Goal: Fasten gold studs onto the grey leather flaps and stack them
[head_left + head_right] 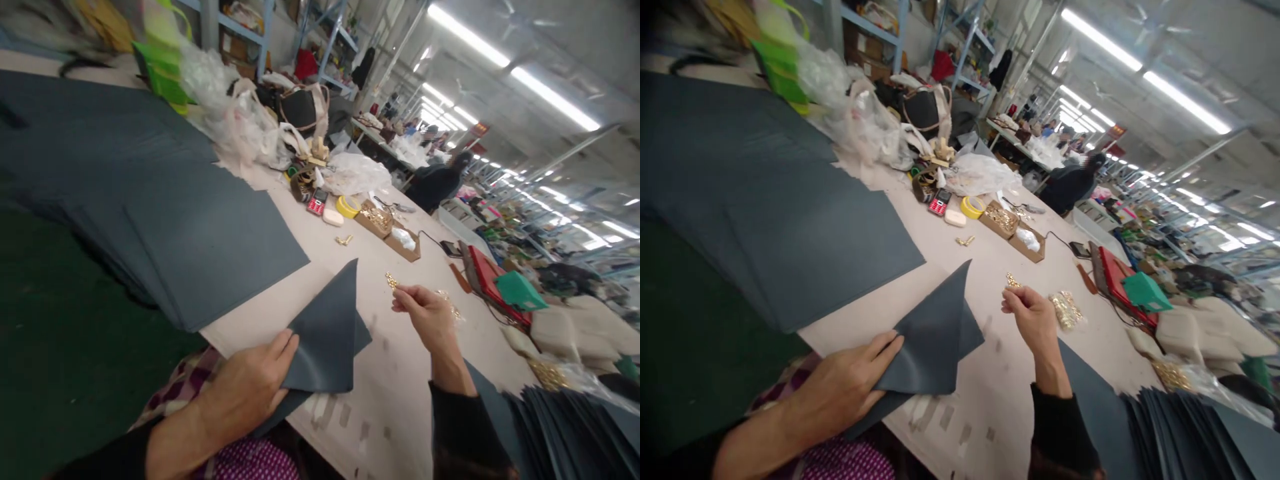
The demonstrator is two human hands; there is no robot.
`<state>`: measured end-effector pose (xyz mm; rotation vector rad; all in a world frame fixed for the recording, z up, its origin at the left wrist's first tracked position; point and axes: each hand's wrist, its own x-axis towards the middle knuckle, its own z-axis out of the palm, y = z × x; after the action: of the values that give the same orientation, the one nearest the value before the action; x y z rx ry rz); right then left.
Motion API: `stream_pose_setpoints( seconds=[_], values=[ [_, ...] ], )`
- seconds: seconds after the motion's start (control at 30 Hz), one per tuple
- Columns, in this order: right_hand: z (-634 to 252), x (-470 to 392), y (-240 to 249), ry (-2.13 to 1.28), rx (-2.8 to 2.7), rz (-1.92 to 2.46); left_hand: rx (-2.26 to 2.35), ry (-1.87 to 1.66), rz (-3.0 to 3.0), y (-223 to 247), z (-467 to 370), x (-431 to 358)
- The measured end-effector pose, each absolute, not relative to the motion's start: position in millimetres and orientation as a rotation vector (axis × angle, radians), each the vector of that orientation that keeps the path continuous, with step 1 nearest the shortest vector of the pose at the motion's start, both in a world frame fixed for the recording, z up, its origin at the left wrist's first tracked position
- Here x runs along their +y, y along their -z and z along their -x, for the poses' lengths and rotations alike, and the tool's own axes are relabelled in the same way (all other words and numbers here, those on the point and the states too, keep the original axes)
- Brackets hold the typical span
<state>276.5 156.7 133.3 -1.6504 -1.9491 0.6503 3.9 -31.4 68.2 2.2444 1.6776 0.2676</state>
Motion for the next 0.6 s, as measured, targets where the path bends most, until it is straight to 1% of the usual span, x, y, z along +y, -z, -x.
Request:
stream_pose_setpoints(
  seconds=[0.1,0.17,0.27,0.37,0.6],
  values=[
    [-213,115,-134,-1.158,-1.961,1.367,1.642,-0.294,-2.257,-70,-2,-31],
    [-177,94,-126,-1.304,-2.128,1.34,1.629,-0.32,-2.275,-71,0,-32],
    [-148,81,-109,-1.314,-2.367,1.333,1.6,-0.363,-2.302,-69,3,-33],
    [-140,83,-100,-1.314,-2.482,1.329,1.557,-0.428,-2.332,-64,5,-33],
    [-129,86,-104,-1.315,-2.543,1.431,1.501,-0.55,-2.344,-54,7,-35]
  ],
)
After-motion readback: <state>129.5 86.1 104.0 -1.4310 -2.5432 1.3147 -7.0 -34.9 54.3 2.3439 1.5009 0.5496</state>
